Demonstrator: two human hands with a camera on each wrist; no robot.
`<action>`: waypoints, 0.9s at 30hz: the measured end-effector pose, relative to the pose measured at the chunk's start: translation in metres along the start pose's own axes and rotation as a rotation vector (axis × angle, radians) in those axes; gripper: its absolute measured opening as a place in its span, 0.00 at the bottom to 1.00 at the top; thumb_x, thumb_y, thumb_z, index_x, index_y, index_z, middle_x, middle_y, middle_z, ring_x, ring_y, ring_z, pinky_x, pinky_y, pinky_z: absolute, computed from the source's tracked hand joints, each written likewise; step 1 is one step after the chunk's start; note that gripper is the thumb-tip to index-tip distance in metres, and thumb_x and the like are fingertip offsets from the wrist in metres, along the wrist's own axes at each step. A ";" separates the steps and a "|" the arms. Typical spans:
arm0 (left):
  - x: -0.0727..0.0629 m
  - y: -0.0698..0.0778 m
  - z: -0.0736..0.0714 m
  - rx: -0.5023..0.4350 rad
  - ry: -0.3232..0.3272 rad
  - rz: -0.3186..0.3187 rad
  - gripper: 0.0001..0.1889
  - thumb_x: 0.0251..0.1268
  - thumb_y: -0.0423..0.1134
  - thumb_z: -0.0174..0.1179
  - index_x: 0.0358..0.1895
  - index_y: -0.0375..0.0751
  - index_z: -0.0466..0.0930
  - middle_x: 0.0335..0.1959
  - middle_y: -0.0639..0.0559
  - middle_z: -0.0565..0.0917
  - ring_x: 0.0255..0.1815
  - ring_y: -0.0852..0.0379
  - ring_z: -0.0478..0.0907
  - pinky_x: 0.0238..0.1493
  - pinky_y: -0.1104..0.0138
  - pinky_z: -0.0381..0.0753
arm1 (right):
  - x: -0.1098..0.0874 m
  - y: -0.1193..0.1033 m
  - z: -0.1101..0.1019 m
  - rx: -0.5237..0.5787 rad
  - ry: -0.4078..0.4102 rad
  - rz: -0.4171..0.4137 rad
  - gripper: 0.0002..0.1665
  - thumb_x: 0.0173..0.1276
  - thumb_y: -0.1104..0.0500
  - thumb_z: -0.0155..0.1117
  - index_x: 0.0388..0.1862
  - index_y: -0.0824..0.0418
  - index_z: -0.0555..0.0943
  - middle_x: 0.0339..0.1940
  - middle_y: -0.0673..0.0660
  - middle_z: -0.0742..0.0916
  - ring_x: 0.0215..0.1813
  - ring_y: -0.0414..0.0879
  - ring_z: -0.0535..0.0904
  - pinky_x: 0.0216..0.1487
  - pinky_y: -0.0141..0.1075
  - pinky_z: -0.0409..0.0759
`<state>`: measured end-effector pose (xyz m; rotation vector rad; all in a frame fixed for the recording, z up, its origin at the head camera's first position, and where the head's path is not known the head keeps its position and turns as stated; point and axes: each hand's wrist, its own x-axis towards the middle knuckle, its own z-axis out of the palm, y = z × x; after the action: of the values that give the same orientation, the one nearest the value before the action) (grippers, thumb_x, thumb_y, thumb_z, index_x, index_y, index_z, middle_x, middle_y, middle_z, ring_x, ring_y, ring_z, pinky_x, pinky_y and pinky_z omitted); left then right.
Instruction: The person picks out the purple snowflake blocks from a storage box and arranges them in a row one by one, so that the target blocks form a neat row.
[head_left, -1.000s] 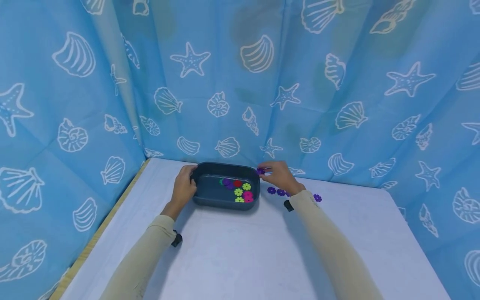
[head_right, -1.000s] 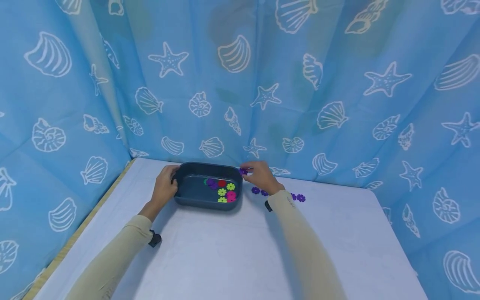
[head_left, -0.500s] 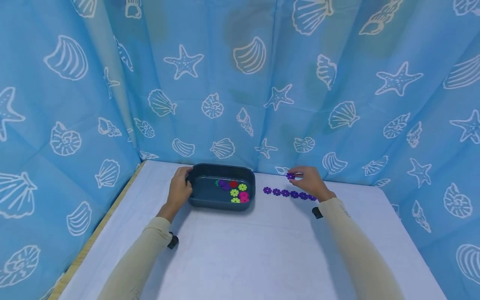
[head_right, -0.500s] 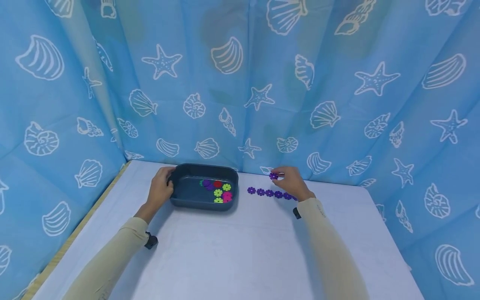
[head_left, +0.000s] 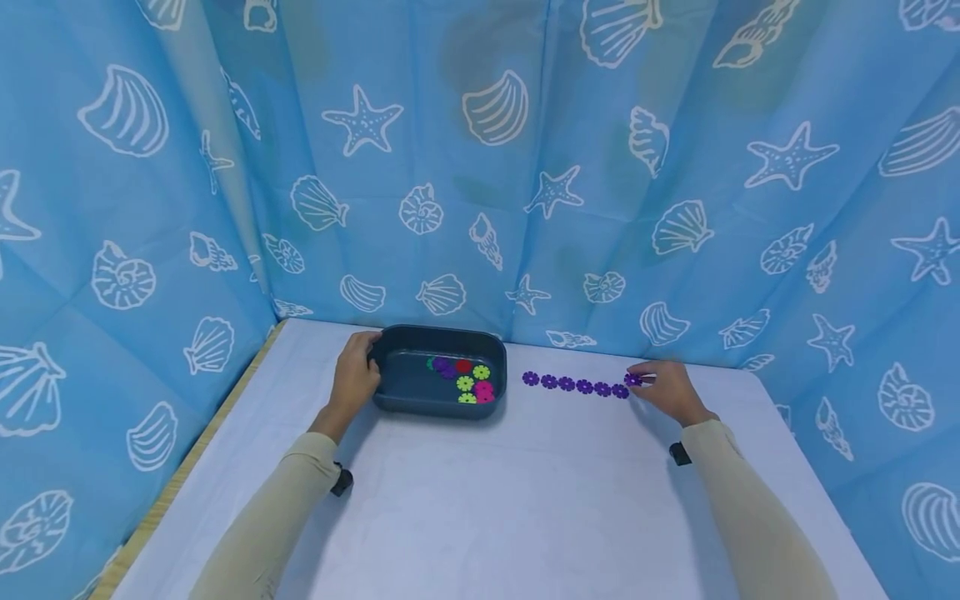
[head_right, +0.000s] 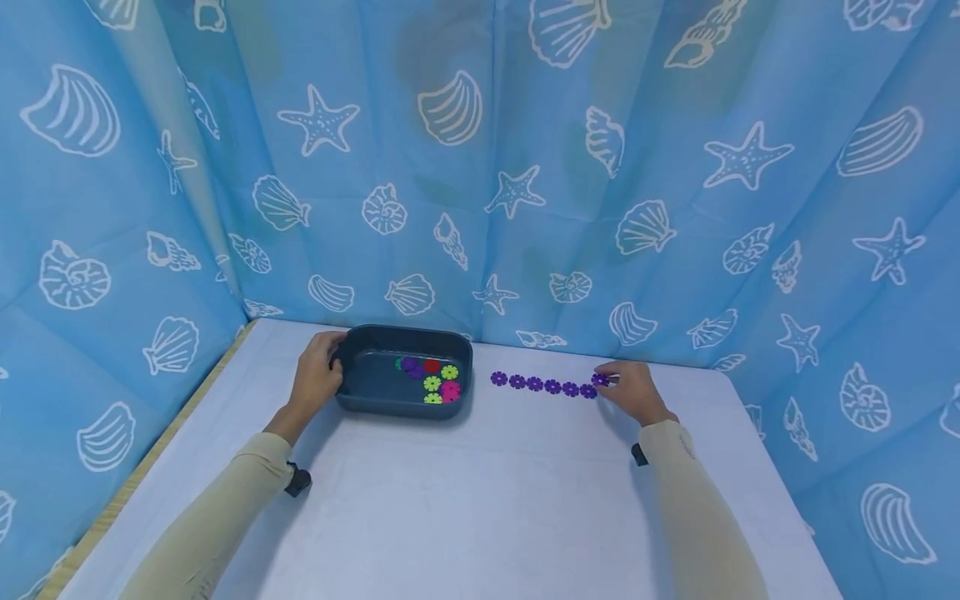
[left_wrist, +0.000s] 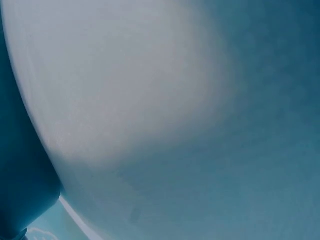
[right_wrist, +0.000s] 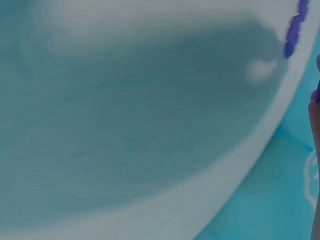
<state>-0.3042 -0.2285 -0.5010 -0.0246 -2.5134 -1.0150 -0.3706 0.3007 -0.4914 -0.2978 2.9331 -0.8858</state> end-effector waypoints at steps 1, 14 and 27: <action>0.000 0.000 0.000 0.001 0.000 -0.001 0.25 0.61 0.17 0.51 0.63 0.30 0.69 0.61 0.38 0.71 0.65 0.43 0.71 0.67 0.57 0.73 | -0.002 0.003 0.001 -0.011 -0.006 0.008 0.22 0.64 0.61 0.68 0.57 0.65 0.81 0.58 0.67 0.80 0.61 0.66 0.74 0.61 0.58 0.75; 0.000 0.000 -0.001 0.004 0.005 0.007 0.25 0.60 0.16 0.51 0.63 0.30 0.69 0.60 0.38 0.72 0.64 0.43 0.71 0.67 0.57 0.74 | -0.001 0.021 0.011 -0.082 -0.045 0.025 0.21 0.64 0.63 0.67 0.56 0.68 0.81 0.55 0.69 0.82 0.60 0.66 0.75 0.61 0.60 0.75; 0.000 -0.003 0.002 0.007 0.010 0.016 0.25 0.60 0.17 0.51 0.62 0.30 0.69 0.59 0.38 0.72 0.63 0.43 0.71 0.66 0.57 0.74 | 0.001 0.017 0.009 -0.071 -0.090 0.077 0.24 0.63 0.63 0.66 0.58 0.67 0.79 0.60 0.69 0.79 0.63 0.68 0.71 0.63 0.62 0.73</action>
<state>-0.3055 -0.2292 -0.5041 -0.0379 -2.5037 -0.9978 -0.3737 0.3088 -0.5085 -0.2199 2.8760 -0.7398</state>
